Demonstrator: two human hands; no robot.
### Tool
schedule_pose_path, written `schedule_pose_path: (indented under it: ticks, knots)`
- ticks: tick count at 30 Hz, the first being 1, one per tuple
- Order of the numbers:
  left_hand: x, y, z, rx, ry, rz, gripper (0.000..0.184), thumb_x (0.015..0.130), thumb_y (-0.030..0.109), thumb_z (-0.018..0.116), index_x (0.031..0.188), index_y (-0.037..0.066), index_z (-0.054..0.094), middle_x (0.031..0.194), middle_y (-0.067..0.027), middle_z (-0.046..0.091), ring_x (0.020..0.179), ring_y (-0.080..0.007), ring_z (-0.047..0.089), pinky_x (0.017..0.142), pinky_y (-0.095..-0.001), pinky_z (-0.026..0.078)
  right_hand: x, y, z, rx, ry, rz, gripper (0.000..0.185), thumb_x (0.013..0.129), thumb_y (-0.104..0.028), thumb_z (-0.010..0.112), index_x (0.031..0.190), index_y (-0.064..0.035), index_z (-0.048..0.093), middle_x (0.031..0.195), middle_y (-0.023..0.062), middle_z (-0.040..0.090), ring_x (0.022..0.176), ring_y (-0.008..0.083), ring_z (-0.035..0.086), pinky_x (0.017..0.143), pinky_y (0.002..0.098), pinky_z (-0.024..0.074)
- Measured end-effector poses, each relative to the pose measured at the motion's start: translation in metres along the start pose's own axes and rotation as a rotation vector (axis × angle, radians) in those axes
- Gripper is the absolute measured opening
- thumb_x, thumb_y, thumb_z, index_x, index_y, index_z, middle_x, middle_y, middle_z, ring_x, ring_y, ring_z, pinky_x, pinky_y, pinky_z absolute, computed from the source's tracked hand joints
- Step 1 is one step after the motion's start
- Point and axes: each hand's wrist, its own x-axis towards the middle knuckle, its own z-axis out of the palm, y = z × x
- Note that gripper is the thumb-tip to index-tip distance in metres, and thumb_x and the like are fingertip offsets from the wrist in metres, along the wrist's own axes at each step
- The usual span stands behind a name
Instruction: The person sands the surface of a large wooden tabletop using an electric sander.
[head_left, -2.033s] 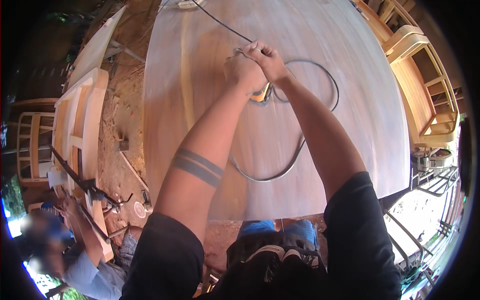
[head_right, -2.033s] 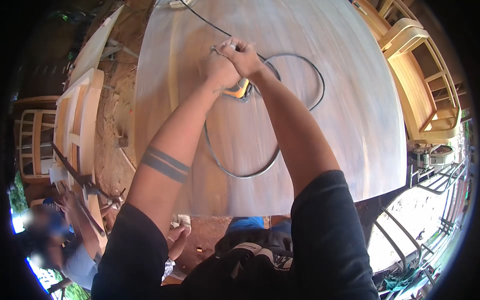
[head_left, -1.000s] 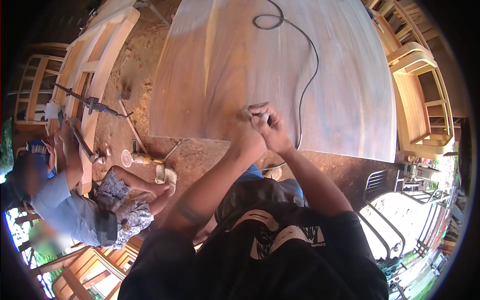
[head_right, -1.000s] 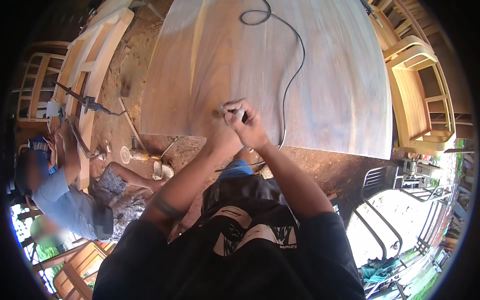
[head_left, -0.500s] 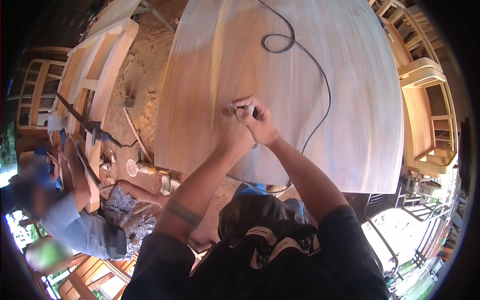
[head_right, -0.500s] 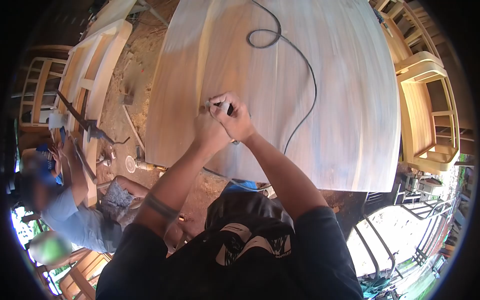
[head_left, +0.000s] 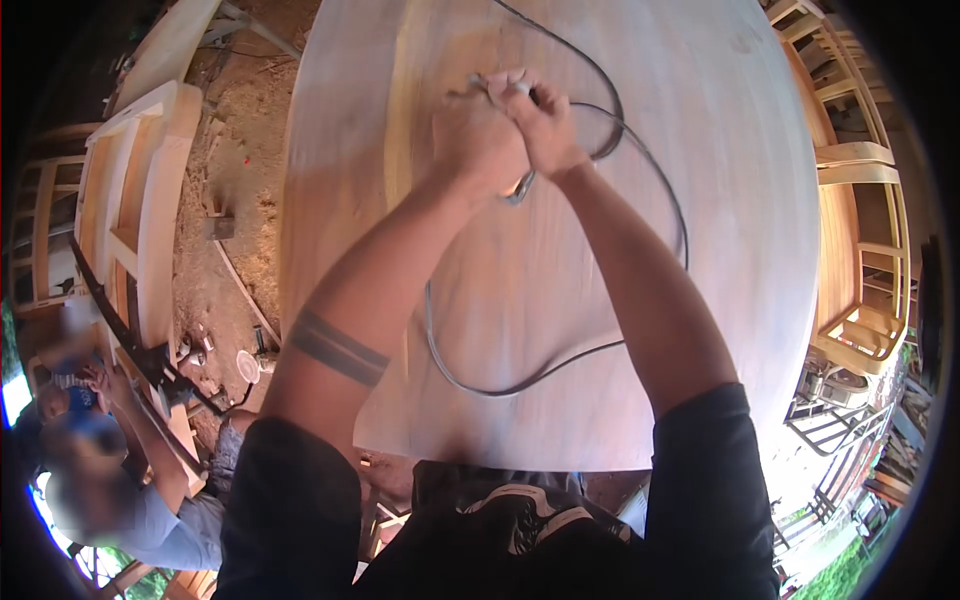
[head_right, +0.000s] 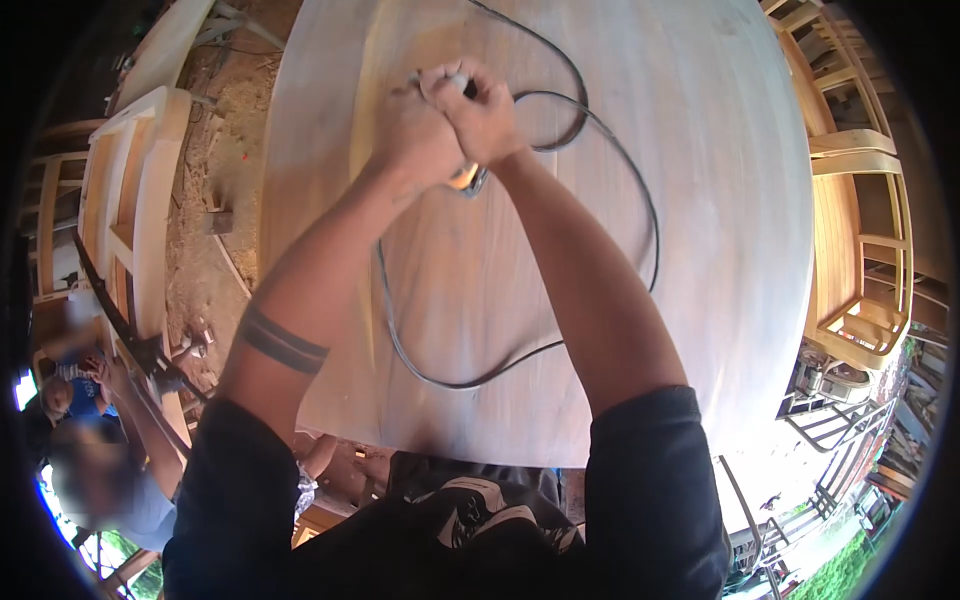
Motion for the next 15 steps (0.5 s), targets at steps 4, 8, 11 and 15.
schedule_pose_path:
  ticks: [4,8,11,15]
  knots:
    - [0.069,-0.029,0.031,0.194,-0.099,-0.080,0.038,0.079,0.024,0.065,0.114,0.009,0.059,0.109,-0.0126,0.069,0.102,-0.0317,0.066,0.083,-0.0430,0.054,0.072,0.010,-0.030,-0.025,-0.009,-0.024,0.016,0.087,-0.017,0.067,0.096,-0.0035,0.068,0.095,0.0030,0.069,0.092,0.0109,0.061,0.087,0.0276,0.0486]
    - [0.132,-0.022,0.016,-0.023,-0.103,-0.147,0.035,0.083,0.024,0.063,0.115,0.010,0.064,0.112,-0.0150,0.070,0.107,-0.0305,0.066,0.088,-0.0414,0.054,0.136,0.021,-0.056,0.030,-0.020,-0.034,0.027,0.095,-0.030,0.063,0.108,-0.0062,0.066,0.104,0.0045,0.068,0.099,0.0145,0.062,0.089,0.0305,0.0493]
    - [0.172,-0.025,0.026,-0.009,-0.085,-0.084,0.029,0.085,0.021,0.060,0.110,0.009,0.067,0.110,-0.0170,0.071,0.108,-0.0298,0.067,0.090,-0.0407,0.054,0.169,0.027,-0.080,-0.065,0.040,-0.057,0.034,0.095,-0.034,0.062,0.112,-0.0052,0.065,0.108,0.0062,0.067,0.100,0.0161,0.062,0.090,0.0319,0.0495]
    - [0.212,-0.045,0.048,0.223,-0.083,0.026,0.032,0.085,0.021,0.059,0.112,0.008,0.071,0.119,-0.0178,0.068,0.113,-0.0290,0.065,0.093,-0.0397,0.053,0.202,0.024,-0.095,-0.079,0.095,-0.050,0.041,0.094,-0.039,0.062,0.115,-0.0046,0.063,0.111,0.0087,0.066,0.100,0.0185,0.063,0.089,0.0340,0.0501]
